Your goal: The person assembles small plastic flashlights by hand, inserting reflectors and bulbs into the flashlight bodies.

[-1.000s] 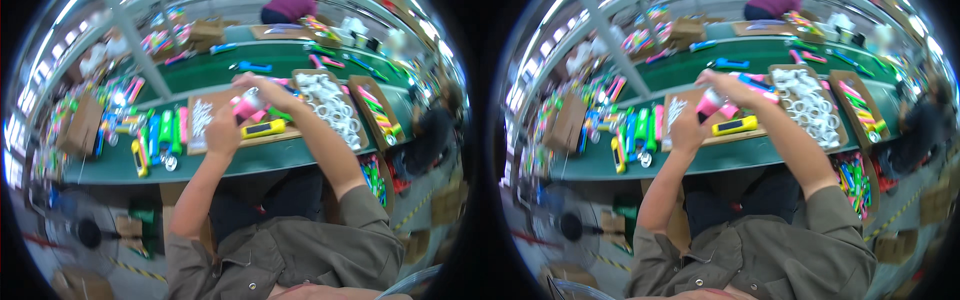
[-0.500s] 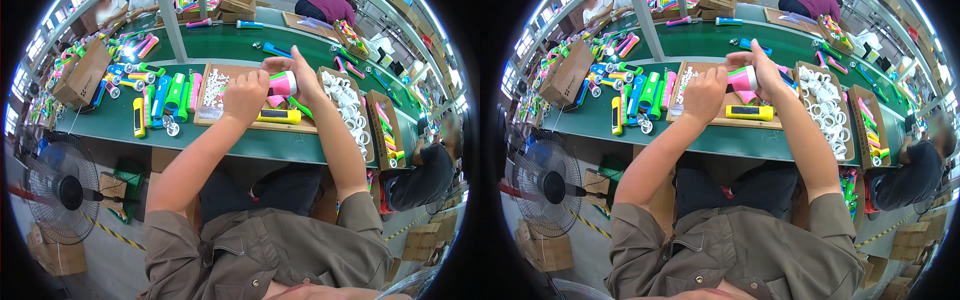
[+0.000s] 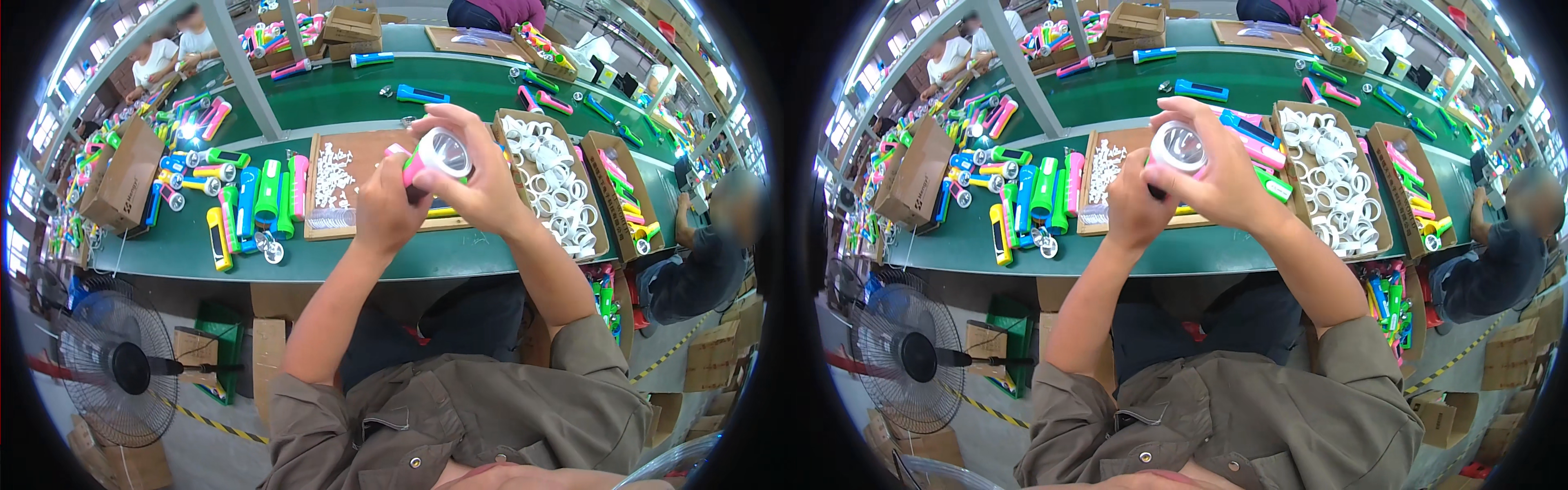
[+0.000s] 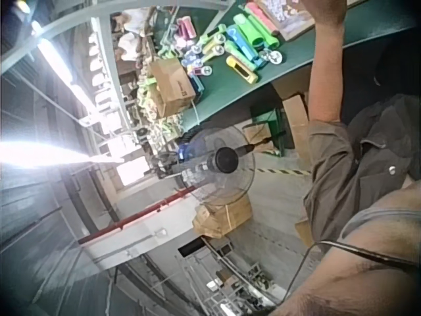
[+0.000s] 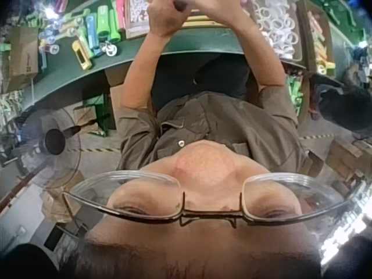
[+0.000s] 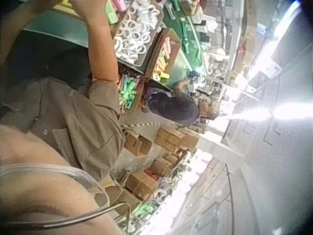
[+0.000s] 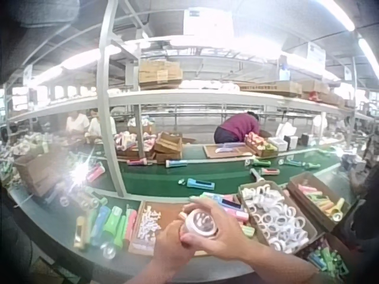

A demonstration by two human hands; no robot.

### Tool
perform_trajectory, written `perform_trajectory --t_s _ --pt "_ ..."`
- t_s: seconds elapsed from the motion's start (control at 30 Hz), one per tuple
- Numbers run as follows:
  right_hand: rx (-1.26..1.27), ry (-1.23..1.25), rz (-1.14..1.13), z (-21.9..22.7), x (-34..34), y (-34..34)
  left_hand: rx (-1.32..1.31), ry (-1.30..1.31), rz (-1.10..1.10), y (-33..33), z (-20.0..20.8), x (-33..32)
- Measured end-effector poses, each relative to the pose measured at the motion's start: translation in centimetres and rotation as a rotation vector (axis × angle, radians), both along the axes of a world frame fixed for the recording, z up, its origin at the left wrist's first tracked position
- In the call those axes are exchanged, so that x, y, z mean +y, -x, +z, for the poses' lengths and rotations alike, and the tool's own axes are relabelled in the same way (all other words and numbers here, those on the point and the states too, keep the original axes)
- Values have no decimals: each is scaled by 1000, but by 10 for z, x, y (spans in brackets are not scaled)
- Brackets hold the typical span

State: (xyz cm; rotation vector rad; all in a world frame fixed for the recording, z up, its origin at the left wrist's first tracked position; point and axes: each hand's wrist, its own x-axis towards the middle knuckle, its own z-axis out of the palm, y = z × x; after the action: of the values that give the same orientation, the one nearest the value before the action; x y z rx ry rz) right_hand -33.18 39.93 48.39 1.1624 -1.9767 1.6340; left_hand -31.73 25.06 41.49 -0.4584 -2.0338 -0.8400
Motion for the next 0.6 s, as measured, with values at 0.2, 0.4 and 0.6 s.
perform_trajectory --t_s 0.2,0.4,0.6 --pt "-32 73 63 -8 8 -8 -62 -204 -212 -4 -7 20" --pt "-299 -266 -263 -23 13 -10 -55 96 -18 -13 -38 23" --pt "-135 -385 -173 -65 18 -14 -520 -110 -203 -48 -49 26"
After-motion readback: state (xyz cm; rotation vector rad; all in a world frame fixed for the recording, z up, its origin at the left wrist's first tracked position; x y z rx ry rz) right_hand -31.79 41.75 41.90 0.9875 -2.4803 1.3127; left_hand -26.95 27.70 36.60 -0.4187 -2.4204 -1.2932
